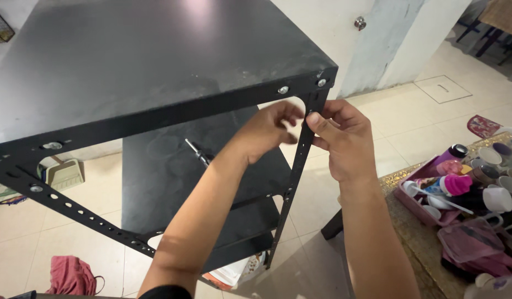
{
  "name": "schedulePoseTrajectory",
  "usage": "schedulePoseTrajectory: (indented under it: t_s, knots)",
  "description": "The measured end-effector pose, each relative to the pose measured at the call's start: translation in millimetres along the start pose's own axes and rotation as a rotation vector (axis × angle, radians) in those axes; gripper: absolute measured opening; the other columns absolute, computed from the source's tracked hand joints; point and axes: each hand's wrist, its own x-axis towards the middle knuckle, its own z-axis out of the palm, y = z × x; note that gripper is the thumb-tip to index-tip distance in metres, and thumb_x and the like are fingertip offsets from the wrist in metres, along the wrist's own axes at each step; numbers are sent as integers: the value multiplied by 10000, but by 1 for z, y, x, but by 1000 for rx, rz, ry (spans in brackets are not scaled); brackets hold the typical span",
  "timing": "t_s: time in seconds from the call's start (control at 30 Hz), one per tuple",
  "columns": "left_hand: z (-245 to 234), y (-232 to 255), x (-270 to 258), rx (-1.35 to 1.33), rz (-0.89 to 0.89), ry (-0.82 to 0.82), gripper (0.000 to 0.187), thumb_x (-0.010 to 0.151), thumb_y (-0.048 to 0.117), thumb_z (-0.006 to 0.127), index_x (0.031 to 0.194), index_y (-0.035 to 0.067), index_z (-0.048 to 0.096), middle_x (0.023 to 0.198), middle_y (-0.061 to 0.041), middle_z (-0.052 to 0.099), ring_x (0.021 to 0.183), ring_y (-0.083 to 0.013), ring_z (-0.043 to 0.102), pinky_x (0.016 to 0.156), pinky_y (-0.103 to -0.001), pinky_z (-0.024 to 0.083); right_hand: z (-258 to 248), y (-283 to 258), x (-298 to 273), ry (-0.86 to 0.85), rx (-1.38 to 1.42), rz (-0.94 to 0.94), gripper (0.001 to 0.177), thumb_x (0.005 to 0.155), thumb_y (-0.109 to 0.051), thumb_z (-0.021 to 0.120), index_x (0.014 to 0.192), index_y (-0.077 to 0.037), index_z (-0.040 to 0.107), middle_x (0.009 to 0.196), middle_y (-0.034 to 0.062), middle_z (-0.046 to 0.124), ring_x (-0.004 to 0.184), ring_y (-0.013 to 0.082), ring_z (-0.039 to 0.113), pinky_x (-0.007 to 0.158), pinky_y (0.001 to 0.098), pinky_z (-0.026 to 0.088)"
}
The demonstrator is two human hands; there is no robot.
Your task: The person assembles a black metal shelving unit by inserting bolts into the frame and tightening them with a screwdriver. They work on multiple corners and shelves, securing the structure in place.
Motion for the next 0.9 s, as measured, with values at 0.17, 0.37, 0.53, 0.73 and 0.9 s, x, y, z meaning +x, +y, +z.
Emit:
schedulePoseTrajectory:
  t_s: [0.17, 0.37, 0.53, 0.73, 0.9]
  knots:
    - [-5, 1, -37, 8, 105, 277, 363, 776, -50, 692, 1126, 44, 662, 937, -10, 575, 754, -96, 540, 568, -220, 431, 4, 0, -2, 24, -29, 19, 229, 900, -74, 761, 1094, 6, 669, 1003, 93, 704, 851, 146, 713, 702, 285, 659]
    - [-1, -37, -170, 292, 665, 917, 260, 880, -140, 607, 1054, 51, 627, 922, -1, 553, 734, -34, 511, 654, -190, 419, 33, 32, -61, 426, -860, -983, 304, 937, -145, 813, 1072, -5, 578, 1054, 120, 590, 993, 219, 634, 748, 347, 534]
    - [3, -78, -222, 11, 650, 1026, 271, 913, -172, 538, 1072, 34, 616, 972, -3, 574, 793, -44, 562, 666, -167, 470, 98, 105, -62, -245, -901, -771, 359, 822, -240, 859, 1090, -83, 679, 1018, 88, 675, 890, 292, 686, 769, 378, 555]
    - [7, -78, -215, 194, 452, 964, 205, 895, -123, 592, 1063, -11, 624, 987, -32, 597, 786, -54, 584, 653, -176, 478, 124, 119, -48, -355, -1199, -341, 359, 867, -209, 757, 1193, -76, 690, 1027, 154, 647, 895, 365, 670, 764, 452, 556]
    - [12, -54, -179, -152, 406, 758, 233, 954, -7, 616, 1185, -35, 632, 952, -86, 686, 736, -115, 647, 660, -257, 558, 60, 36, -110, -260, -963, -440, 326, 938, -94, 677, 1264, -75, 681, 1063, 130, 663, 873, 292, 683, 726, 380, 558]
